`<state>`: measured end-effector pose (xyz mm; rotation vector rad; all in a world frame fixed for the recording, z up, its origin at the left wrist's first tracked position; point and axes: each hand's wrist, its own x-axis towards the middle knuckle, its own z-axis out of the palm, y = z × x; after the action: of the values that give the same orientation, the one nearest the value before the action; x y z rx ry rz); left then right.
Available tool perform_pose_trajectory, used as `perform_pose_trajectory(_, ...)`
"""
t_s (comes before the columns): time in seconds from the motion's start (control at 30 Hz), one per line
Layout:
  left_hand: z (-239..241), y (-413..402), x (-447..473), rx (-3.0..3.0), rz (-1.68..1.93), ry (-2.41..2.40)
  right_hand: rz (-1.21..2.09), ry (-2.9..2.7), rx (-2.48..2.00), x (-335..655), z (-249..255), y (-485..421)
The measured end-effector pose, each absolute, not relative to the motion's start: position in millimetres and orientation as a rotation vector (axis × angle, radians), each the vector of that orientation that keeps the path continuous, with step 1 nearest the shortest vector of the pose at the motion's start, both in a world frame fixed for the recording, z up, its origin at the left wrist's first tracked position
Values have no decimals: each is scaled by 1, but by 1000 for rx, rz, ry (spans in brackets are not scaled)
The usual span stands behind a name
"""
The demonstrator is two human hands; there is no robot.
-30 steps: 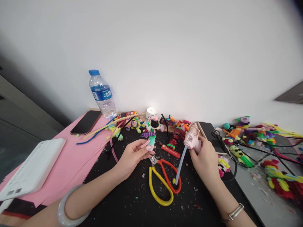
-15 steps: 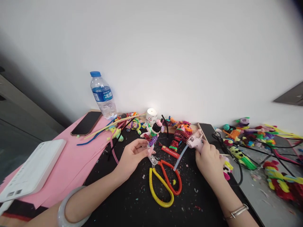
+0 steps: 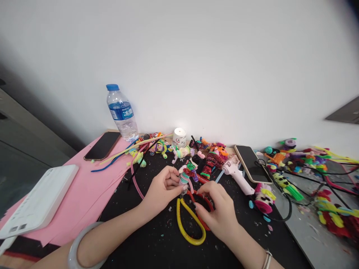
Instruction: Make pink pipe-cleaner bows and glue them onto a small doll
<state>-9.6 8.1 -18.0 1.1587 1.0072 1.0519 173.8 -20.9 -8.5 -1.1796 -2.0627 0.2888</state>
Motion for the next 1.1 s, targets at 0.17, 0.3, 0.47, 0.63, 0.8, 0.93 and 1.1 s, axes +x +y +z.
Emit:
perform_pose_trajectory(0.17,-20,5,-7,1210,975,974,235,-2040,-1181,166,-13,-21)
perform_pose_trajectory(0.3,-20,5,-7,1182,967,971,224,-2035,-1182,170,-13,-20)
perform_pose_trajectory(0.47,-18,5,-7,1154,977,948,230,-2022,-1195,172,-15,-19)
perform_pose_trajectory(0.63,-18,4,-7,1153,983,932,239,-2015,-1201,172,-16,-19)
perform_pose_trajectory(0.8,-18,4,-8,1110,982,905,246,-2021,-1195,172,-17,-18)
perform_pose_trajectory(0.93,-18,5,-8,1064,980,855,247,-2017,-1178,171,-16,-18)
perform_pose_trajectory(1.1,-17,7,-8,1044,948,795,266,-1996,-1165,172,-16,-18)
